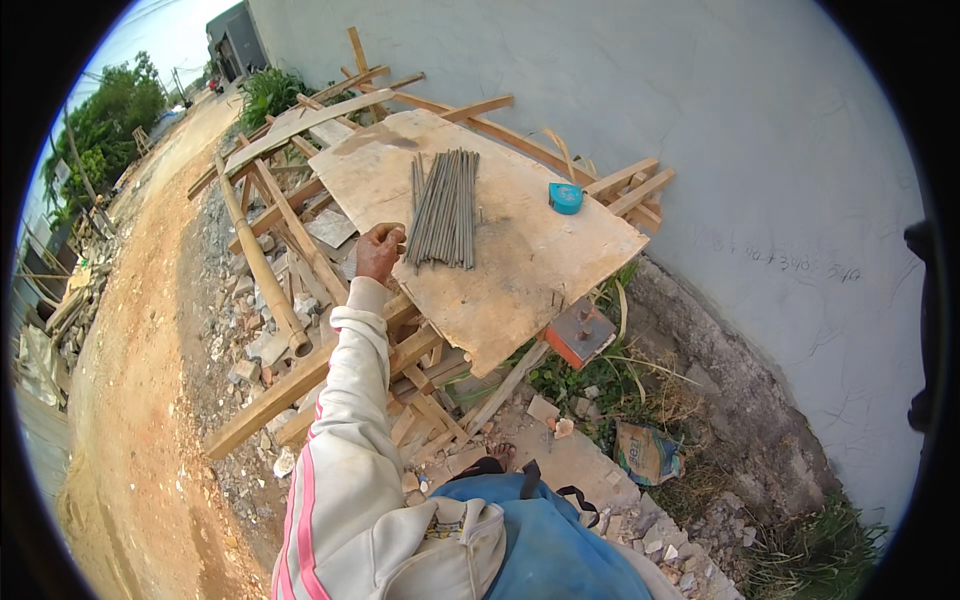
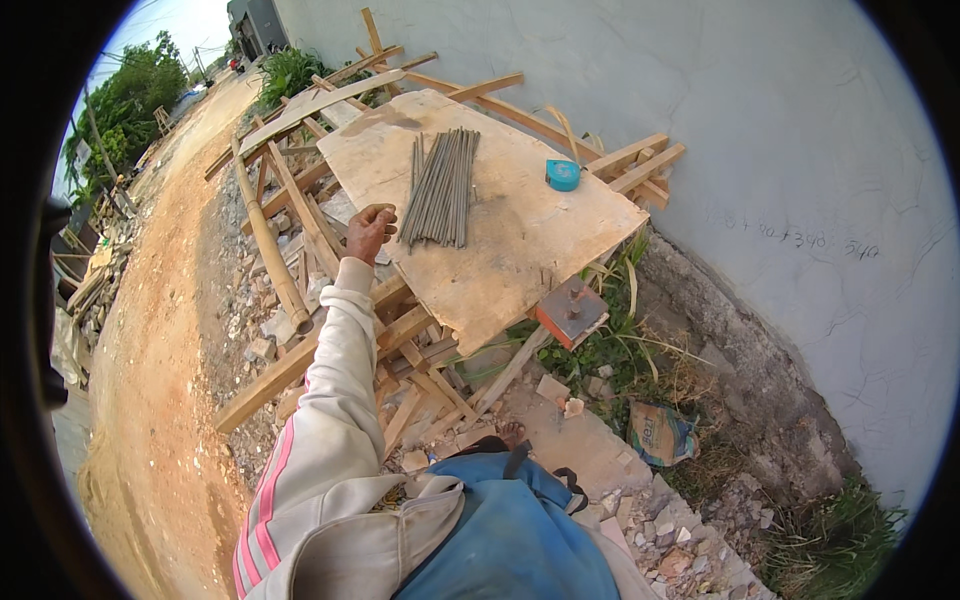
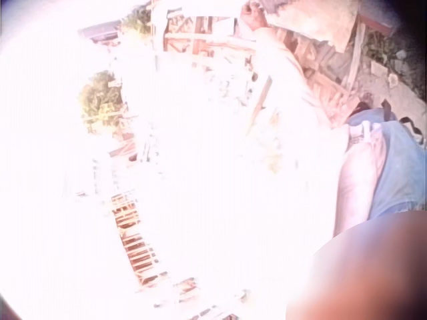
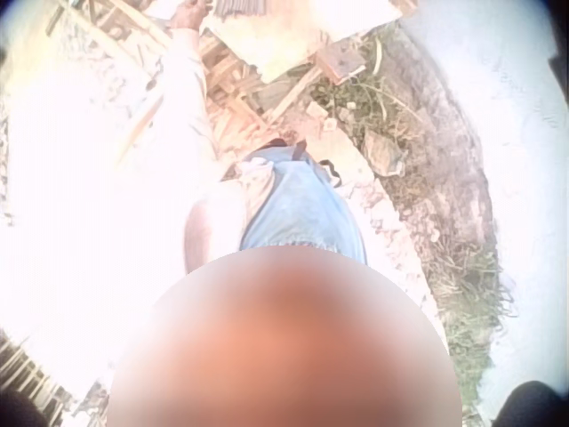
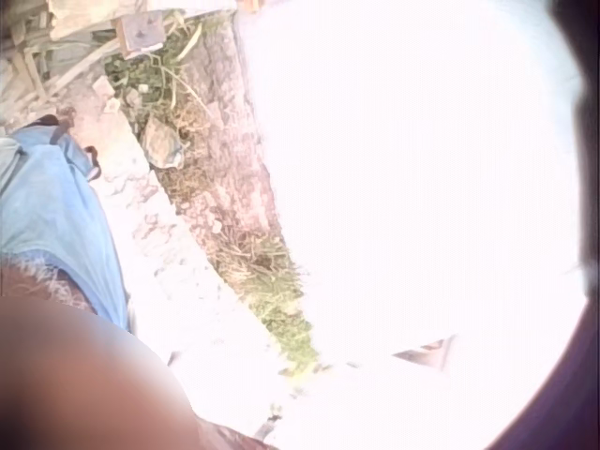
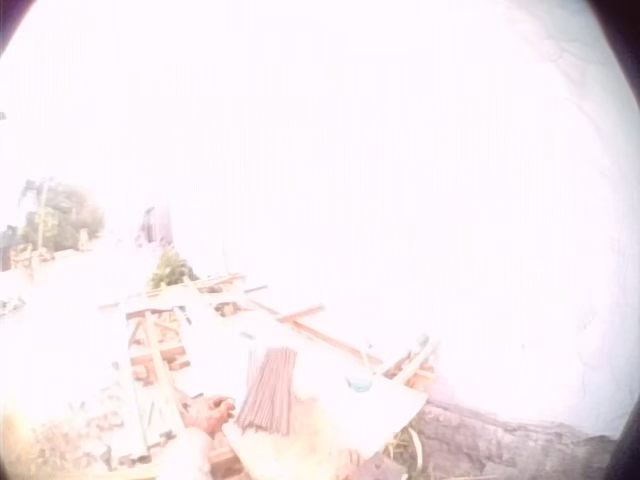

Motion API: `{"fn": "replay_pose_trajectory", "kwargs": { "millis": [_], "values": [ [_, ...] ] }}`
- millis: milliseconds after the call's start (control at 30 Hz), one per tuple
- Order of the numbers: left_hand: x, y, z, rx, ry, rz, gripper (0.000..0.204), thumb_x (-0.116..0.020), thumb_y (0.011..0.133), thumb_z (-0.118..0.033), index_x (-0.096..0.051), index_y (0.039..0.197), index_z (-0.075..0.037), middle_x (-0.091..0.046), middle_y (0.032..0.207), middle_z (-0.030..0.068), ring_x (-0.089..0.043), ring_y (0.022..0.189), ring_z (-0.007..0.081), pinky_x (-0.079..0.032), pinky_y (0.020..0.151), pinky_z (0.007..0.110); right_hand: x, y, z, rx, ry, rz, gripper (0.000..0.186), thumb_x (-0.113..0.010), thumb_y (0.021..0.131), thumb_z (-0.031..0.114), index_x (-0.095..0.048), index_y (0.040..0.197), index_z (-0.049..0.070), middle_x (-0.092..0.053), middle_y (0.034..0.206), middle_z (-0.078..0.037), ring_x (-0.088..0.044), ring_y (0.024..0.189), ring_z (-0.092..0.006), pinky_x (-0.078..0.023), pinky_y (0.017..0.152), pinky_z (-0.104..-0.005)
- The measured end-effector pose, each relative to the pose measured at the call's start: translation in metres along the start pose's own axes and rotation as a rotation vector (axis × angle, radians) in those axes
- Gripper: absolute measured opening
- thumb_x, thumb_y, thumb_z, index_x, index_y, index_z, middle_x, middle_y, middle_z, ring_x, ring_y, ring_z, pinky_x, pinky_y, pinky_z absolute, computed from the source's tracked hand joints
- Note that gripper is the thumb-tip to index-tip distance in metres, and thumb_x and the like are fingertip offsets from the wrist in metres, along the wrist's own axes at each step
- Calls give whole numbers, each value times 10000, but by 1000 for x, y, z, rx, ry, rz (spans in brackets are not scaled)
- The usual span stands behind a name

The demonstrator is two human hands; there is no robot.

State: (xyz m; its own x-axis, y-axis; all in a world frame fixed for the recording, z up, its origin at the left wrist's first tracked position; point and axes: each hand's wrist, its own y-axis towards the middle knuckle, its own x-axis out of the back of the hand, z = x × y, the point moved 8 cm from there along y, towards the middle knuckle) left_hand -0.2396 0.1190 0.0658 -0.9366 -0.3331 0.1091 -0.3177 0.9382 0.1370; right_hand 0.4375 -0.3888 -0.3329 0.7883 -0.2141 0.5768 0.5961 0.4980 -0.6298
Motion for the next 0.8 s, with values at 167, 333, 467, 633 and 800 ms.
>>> {"fn": "replay_pose_trajectory", "kwargs": {
  "millis": [167, 333, 467, 633, 800],
  "values": [
    [-46, 28, -9, -128, 890, 142, 486, -745, 841, -503, -738, 1023, -52, -741, 919, 142, -714, 909, 298, -551, 809, 428, -11, 17, 44, 30, -22, -14, 424, -730, 912, 385, -644, 1011, -18, -575, 733, -88, -557, 606, -210, -471, 590, -370],
    [-88, 32, -14, -142, 1251, 252, 595, -770, 778, -598, -737, 1007, -49, -743, 1028, 169, -704, 1006, 348, -545, 895, 448, -40, 47, 113, 82, -65, -5, 410, -725, 919, 382, -638, 999, -10, -557, 711, -78, -544, 584, -203, -464, 570, -368],
    [-85, 46, -7, -36, 1220, 379, 633, -790, 770, -578, -714, 1093, -39, -718, 1145, 180, -686, 1084, 351, -542, 937, 441, -58, 65, 150, 77, -102, 7, 398, -721, 924, 380, -633, 990, -3, -543, 693, -71, -533, 566, -197, -458, 554, -366],
    [-79, 58, 3, 73, 1095, 410, 566, -817, 766, -481, -724, 1075, -16, -721, 1148, 188, -688, 1090, 359, -546, 943, 438, -62, 73, 162, 77, -124, 23, 385, -716, 931, 377, -627, 978, 6, -526, 671, -61, -520, 543, -190, -451, 534, -364],
    [-78, 64, 13, 141, 960, 468, 408, -800, 765, -389, -757, 916, -12, -750, 982, 177, -726, 929, 335, -561, 868, 424, -60, 76, 166, 81, -121, 22, 372, -711, 937, 374, -621, 967, 14, -509, 649, -51, -507, 521, -182, -444, 514, -362]
  ]
}}
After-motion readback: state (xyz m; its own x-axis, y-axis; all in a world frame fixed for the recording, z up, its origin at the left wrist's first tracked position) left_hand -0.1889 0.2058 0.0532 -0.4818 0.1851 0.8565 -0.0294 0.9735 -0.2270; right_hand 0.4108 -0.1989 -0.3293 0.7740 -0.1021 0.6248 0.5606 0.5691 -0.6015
